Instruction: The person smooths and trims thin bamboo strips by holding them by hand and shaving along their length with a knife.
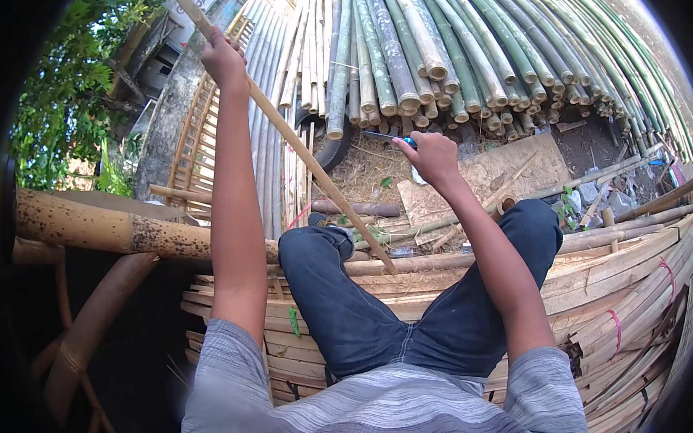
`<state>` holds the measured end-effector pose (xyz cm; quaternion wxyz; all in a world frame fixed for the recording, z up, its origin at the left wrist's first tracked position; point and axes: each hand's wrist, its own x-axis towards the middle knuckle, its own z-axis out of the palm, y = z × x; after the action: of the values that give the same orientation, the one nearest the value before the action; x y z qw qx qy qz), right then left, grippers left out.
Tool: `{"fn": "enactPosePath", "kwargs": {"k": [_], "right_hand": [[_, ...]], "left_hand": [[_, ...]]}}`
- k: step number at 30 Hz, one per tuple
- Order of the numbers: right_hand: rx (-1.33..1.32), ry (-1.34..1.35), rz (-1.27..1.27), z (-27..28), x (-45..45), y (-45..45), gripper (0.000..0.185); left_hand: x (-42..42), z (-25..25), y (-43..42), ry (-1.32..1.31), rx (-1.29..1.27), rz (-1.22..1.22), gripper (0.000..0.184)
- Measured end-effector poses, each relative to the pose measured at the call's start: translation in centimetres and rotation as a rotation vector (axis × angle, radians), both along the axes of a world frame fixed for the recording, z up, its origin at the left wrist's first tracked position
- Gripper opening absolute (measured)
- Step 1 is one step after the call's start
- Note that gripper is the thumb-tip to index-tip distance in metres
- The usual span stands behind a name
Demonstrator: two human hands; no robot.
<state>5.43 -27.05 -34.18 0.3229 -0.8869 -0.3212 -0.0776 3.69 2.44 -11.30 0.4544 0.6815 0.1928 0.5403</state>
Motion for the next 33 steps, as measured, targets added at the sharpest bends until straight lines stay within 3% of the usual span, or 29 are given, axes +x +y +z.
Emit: {"fn": "enactPosePath", "kwargs": {"k": [5, 18, 27, 30, 31, 33], "right_hand": [[-0.014, 0.004, 0.027, -0.2, 0.0, 0.0, 0.052], [-0.032, 0.013, 0.027, -0.7, -0.1, -0.2, 0.053], [-0.031, 0.002, 0.044, -1.0, -0.2, -0.2, 0.053], [0.068, -0.063, 0.144, -0.7, -0.3, -0.2, 0.051], [0.155, -0.054, 0.284, -0.5, -0.4, -0.3, 0.050], [0.283, -0.089, 0.489, 1.3, -1.6, -0.4, 0.048]], "left_hand": [[-0.9, 0.7, -1.7, -0.055, -0.197, -0.250, 0.036], [-1.0, 1.2, -2.5, -0.057, -0.203, -0.224, 0.036], [-1.1, 1.7, -2.7, -0.096, -0.254, -0.333, 0.036], [-1.6, 2.4, -2.4, -0.104, -0.504, -0.831, 0.037], [-1.7, 2.5, -2.5, -0.109, -0.505, -0.831, 0.037], [-1.9, 2.6, -2.6, -0.126, -0.527, -1.116, 0.037]]}}
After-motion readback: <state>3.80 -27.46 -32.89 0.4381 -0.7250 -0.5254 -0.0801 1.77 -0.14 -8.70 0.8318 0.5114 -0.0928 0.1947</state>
